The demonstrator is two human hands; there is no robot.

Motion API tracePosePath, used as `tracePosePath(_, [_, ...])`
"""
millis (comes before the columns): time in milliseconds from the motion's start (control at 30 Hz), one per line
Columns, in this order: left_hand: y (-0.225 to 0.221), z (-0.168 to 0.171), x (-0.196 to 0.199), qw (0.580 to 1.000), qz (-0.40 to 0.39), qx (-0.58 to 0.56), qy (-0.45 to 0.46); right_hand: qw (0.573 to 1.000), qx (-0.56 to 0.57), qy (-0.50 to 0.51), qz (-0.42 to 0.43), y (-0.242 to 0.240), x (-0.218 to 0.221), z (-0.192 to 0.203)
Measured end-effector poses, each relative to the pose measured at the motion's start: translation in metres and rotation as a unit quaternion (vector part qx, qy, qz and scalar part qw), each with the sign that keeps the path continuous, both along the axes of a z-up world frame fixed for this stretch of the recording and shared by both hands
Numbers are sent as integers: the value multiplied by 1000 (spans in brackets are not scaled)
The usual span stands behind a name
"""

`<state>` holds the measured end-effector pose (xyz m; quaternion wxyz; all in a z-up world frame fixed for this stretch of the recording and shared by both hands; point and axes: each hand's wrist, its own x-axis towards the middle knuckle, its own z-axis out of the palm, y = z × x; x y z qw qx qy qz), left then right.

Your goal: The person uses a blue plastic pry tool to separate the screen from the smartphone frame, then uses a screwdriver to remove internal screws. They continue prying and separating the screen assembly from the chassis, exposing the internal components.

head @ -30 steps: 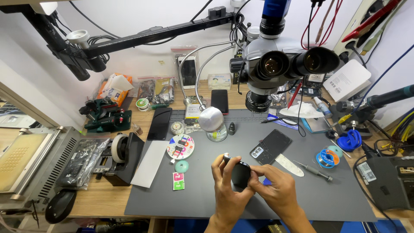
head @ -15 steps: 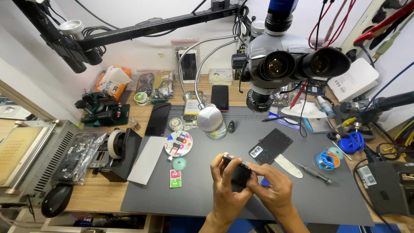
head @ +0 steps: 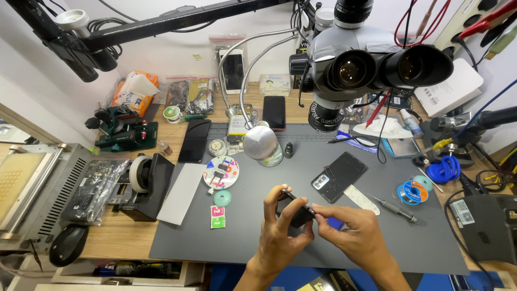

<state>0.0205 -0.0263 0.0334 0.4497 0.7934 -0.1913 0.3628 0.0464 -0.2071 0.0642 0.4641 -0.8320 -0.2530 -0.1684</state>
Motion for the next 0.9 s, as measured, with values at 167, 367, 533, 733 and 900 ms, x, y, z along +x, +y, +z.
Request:
tracePosePath(167, [-5, -3, -4, 999, 18, 31, -5, 993, -35, 112, -32, -6, -3, 17])
tracePosePath(367, [-10, -4, -7, 999, 21, 50, 3, 968, -89, 232, -47, -8, -2, 45])
tracePosePath(533, [-16, -8, -9, 998, 24, 64, -1, 930, -219, 294, -21, -12, 5, 73])
tracePosePath(733, [-25, -17, -9, 999, 12, 33, 13, 939, -255, 231, 19, -17, 10, 71])
tracePosePath(900, [-19, -5, -8, 999, 28, 1, 44, 907, -232, 349, 42, -19, 17, 102])
